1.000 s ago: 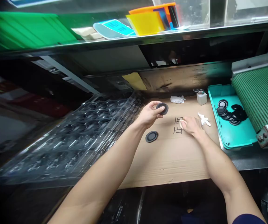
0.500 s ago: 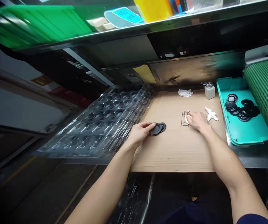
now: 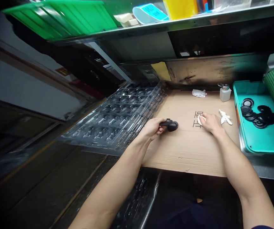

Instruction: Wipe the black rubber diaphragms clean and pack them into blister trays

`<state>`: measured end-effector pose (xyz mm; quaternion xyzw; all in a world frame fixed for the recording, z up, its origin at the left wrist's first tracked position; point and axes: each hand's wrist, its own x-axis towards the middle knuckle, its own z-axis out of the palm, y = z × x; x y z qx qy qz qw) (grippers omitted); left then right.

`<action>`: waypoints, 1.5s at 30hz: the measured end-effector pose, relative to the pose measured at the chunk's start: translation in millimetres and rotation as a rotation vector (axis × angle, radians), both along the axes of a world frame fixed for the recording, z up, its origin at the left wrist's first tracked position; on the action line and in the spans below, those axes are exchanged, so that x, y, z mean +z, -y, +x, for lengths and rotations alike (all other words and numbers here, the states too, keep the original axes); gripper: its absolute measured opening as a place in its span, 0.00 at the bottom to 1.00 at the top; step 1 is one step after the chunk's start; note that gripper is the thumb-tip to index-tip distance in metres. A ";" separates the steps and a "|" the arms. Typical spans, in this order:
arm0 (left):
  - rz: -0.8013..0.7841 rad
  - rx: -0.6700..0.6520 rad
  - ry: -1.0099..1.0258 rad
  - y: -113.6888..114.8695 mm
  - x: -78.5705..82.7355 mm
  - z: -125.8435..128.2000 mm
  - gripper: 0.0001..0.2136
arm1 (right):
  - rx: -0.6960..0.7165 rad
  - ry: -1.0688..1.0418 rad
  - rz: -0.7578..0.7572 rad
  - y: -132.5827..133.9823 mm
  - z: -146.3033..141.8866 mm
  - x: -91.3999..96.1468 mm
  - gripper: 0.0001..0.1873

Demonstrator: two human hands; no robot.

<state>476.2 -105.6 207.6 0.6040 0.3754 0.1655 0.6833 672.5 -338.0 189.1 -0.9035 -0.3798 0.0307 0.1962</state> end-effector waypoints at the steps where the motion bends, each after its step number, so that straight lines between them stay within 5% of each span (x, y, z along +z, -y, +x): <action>1: -0.044 -0.010 -0.006 1.6 5.0 2.2 0.11 | 0.001 0.009 0.004 -0.4 1.0 -1.6 0.21; 6: -0.049 -0.046 -0.045 9.2 17.4 15.0 0.10 | -0.009 0.034 0.014 -2.8 5.7 -8.8 0.22; 18: -0.022 -0.041 -0.061 14.5 16.5 15.0 0.11 | -0.001 0.019 0.024 -2.6 4.8 -7.0 0.21; 22: -0.024 -0.131 0.024 16.4 15.6 11.1 0.09 | 0.015 0.064 0.080 -3.0 -0.3 -1.7 0.21; 26: -0.085 -0.237 0.171 24.3 13.5 12.8 0.14 | -0.196 0.255 0.149 6.6 -2.1 16.3 0.25; 30: -0.213 -0.233 0.291 37.2 9.6 36.8 0.15 | -0.492 0.284 0.008 23.3 7.3 27.9 0.20; 34: -0.454 -0.268 0.390 54.5 5.3 79.9 0.15 | -0.414 0.054 -0.111 29.0 20.5 24.1 0.15; 39: -0.721 -0.303 0.500 74.5 -3.2 122.9 0.10 | -0.242 -0.032 0.240 22.4 30.6 14.6 0.11; 45: -0.747 -0.285 0.386 75.9 -5.8 120.8 0.09 | -0.128 -0.204 0.554 13.3 14.6 16.0 0.13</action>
